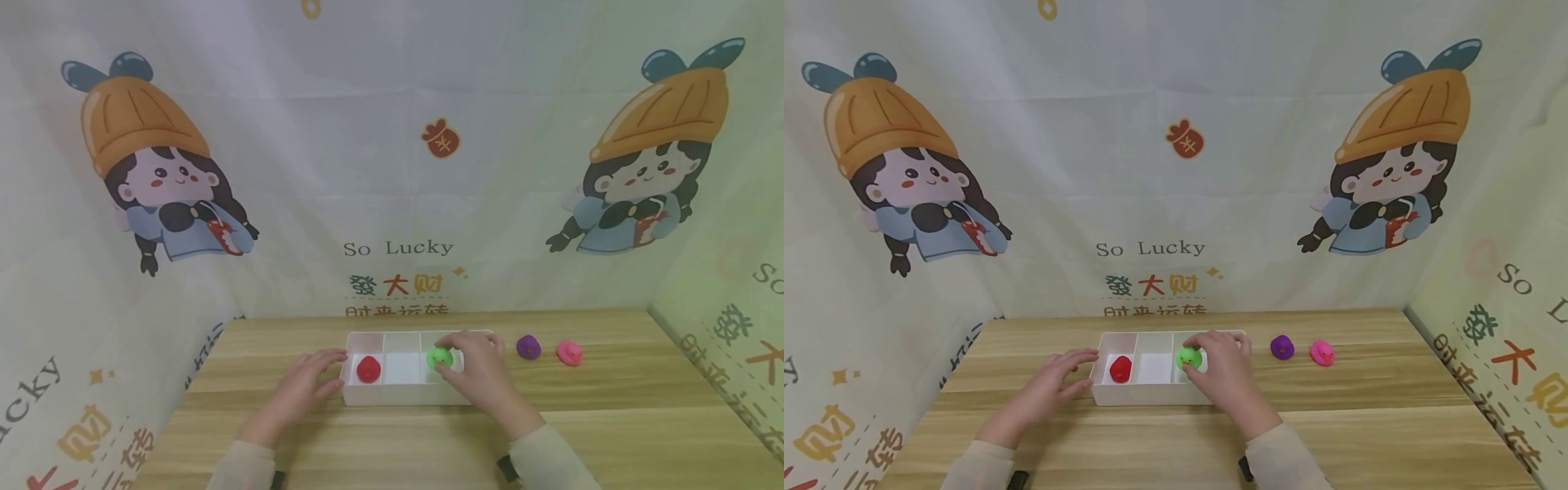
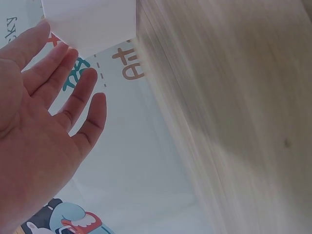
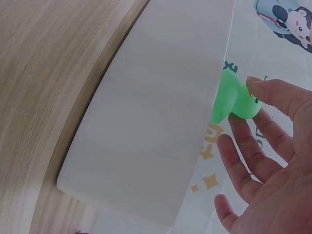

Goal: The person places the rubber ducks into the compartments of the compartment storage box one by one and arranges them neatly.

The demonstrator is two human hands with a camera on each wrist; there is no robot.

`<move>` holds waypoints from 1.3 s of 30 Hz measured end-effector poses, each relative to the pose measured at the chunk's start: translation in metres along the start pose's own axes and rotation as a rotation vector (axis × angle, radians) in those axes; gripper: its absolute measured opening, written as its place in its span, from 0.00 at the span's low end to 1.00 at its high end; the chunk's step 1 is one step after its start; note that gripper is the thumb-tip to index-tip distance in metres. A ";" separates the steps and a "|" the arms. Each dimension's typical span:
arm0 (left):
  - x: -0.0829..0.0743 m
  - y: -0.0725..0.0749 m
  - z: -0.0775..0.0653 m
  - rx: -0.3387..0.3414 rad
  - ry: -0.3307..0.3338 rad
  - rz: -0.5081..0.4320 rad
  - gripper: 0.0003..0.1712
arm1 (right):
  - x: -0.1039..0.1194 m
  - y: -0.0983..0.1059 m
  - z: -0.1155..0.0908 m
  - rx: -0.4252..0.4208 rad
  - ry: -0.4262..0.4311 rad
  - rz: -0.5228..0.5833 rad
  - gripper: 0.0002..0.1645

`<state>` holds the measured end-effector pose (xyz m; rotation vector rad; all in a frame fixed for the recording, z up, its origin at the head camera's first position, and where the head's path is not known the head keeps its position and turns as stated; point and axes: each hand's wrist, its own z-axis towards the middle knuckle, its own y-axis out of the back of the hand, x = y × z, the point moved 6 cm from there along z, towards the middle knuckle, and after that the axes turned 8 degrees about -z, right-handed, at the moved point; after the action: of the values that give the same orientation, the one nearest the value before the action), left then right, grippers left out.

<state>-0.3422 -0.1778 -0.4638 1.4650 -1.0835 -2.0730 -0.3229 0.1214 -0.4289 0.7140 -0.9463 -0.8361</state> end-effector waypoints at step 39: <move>-0.002 -0.001 0.000 -0.013 0.027 -0.013 0.27 | 0.023 -0.016 0.003 -0.006 0.046 0.026 0.19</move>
<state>-0.3414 -0.1763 -0.4632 1.4933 -1.0507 -2.0589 -0.3223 0.0930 -0.4314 0.7120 -0.9097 -0.7963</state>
